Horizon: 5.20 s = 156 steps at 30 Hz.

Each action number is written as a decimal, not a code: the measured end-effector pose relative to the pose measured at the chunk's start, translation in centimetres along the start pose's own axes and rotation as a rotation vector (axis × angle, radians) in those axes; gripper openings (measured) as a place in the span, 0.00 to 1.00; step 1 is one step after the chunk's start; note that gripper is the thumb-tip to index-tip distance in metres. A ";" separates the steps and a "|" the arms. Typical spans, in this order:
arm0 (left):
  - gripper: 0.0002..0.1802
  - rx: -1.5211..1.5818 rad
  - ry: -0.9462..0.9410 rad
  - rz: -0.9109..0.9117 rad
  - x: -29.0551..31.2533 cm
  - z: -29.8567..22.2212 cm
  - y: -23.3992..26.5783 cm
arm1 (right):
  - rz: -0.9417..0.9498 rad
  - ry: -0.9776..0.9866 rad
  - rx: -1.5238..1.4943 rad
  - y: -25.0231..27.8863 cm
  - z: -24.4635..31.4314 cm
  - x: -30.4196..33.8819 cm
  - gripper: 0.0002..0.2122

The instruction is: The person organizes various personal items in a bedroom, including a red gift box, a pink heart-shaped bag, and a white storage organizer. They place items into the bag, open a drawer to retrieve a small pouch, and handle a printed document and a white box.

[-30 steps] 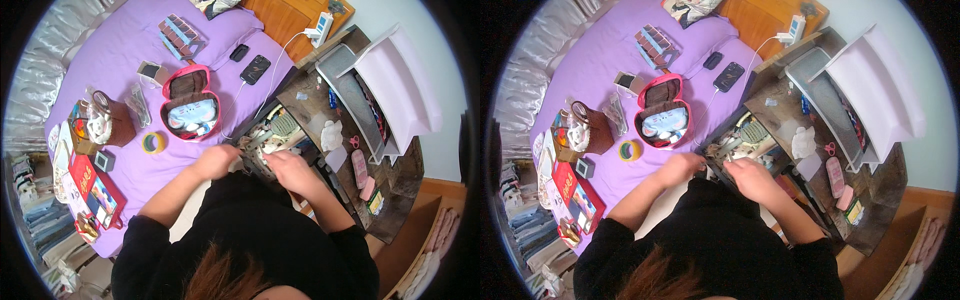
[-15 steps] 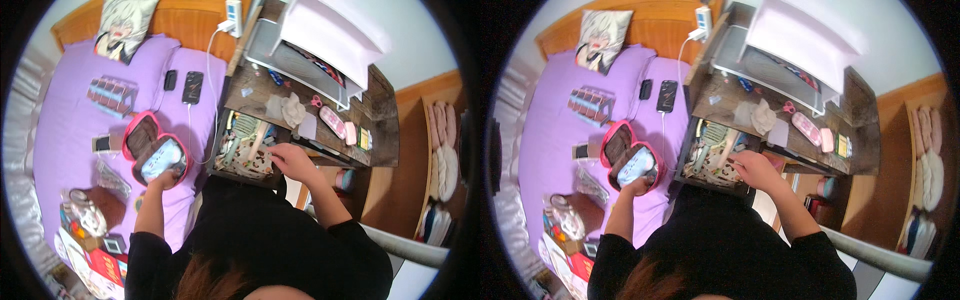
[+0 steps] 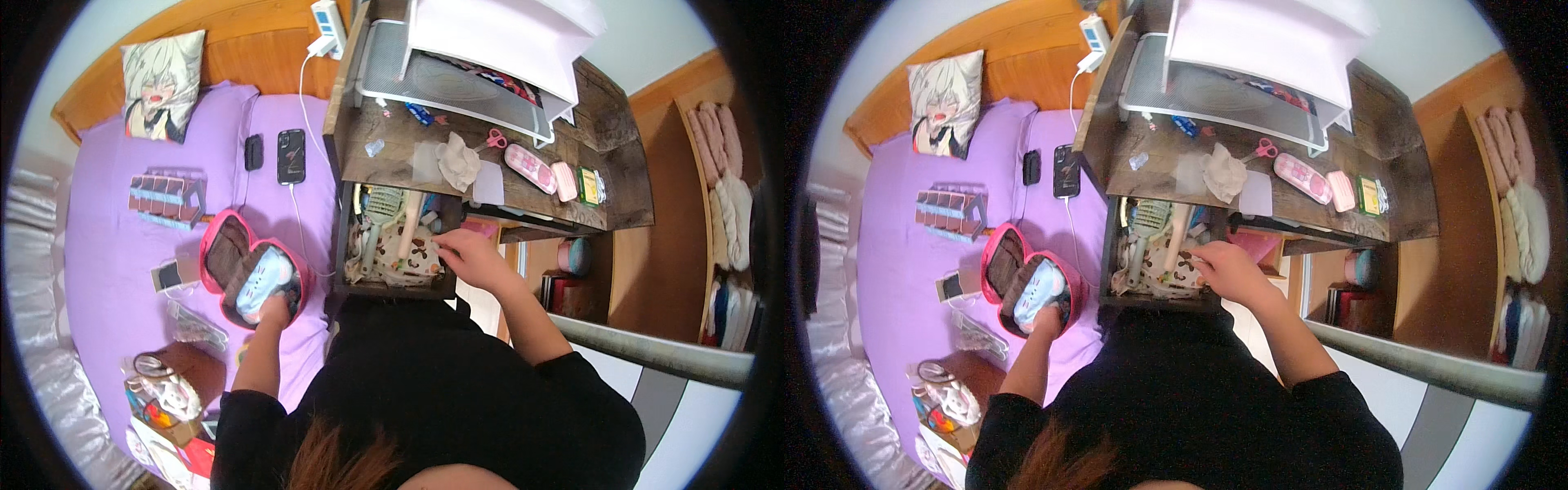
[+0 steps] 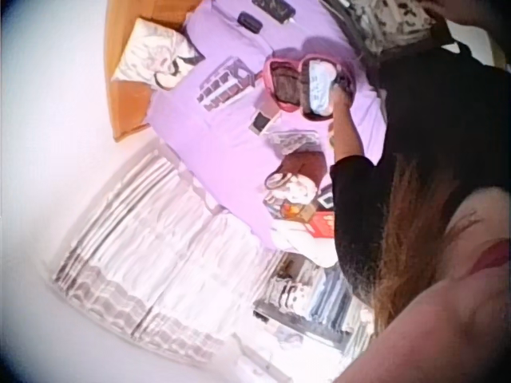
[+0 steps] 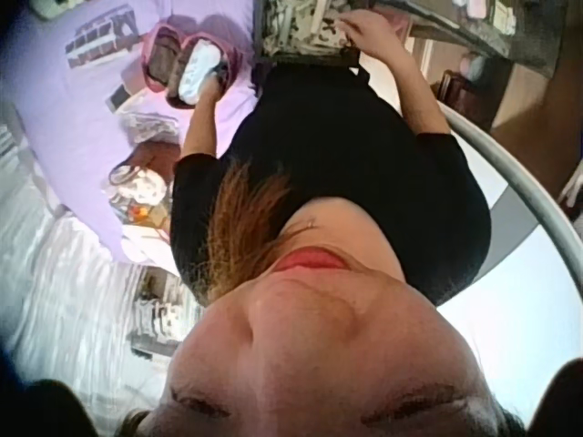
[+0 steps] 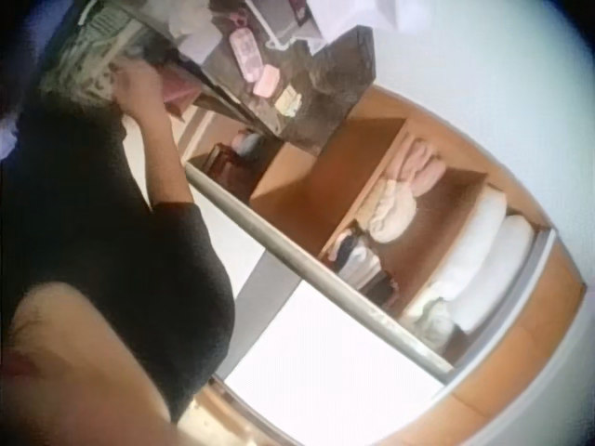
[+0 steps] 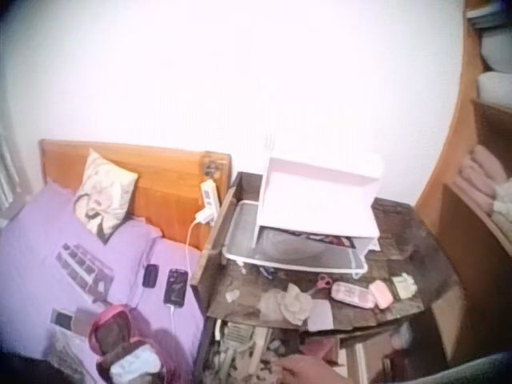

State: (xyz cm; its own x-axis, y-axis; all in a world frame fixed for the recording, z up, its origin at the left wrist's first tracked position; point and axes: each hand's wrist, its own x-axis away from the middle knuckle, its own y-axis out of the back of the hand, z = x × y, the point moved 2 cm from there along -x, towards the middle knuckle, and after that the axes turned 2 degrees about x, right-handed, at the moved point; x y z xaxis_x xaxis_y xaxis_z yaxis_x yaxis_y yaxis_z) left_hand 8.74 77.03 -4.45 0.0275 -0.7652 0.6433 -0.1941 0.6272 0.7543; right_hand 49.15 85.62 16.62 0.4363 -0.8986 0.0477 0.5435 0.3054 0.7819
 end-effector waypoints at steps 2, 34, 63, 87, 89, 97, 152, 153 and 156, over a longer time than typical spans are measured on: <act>0.12 0.031 0.040 -0.074 0.7 -0.7 0.2 | 0.013 0.014 0.022 -0.2 -0.5 0.1 0.10; 0.05 0.588 0.063 -0.829 13.2 -7.1 2.0 | -0.095 0.471 0.639 -2.5 -6.1 -23.8 0.07; 0.08 0.868 -0.493 -0.906 11.7 -16.2 12.0 | 0.408 -0.343 -1.129 -6.7 4.7 -5.2 0.12; 0.09 1.416 -0.012 -0.217 7.7 0.9 4.8 | 0.037 -0.361 -1.012 -11.1 7.6 -4.7 0.10; 0.09 1.299 0.057 -0.255 7.3 3.9 3.6 | -0.028 -0.438 -0.977 -10.2 6.6 -4.3 0.10; 0.12 1.084 0.113 -0.259 5.3 4.4 0.1 | -0.160 -0.595 -1.048 -10.0 3.3 -1.3 0.09; 0.09 0.524 0.341 -0.244 1.1 -0.5 -3.7 | 0.203 -0.207 -1.360 0.5 -2.9 -16.8 0.10; 0.09 0.507 0.349 -0.247 0.9 -0.4 -3.8 | 0.272 -0.174 -1.414 0.4 -2.1 -15.9 0.11; 0.10 0.536 0.335 -0.247 1.4 -0.2 -2.7 | 0.494 -0.104 -1.500 -1.2 0.3 -14.1 0.10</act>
State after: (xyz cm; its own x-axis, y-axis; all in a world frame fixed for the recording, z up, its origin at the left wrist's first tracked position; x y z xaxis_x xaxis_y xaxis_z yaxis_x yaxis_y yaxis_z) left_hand 9.45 74.31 -5.54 0.4193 -0.7360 0.5315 -0.6000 0.2147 0.7707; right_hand 42.10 97.85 15.15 0.7629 -0.6176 0.1912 0.5818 0.5267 -0.6197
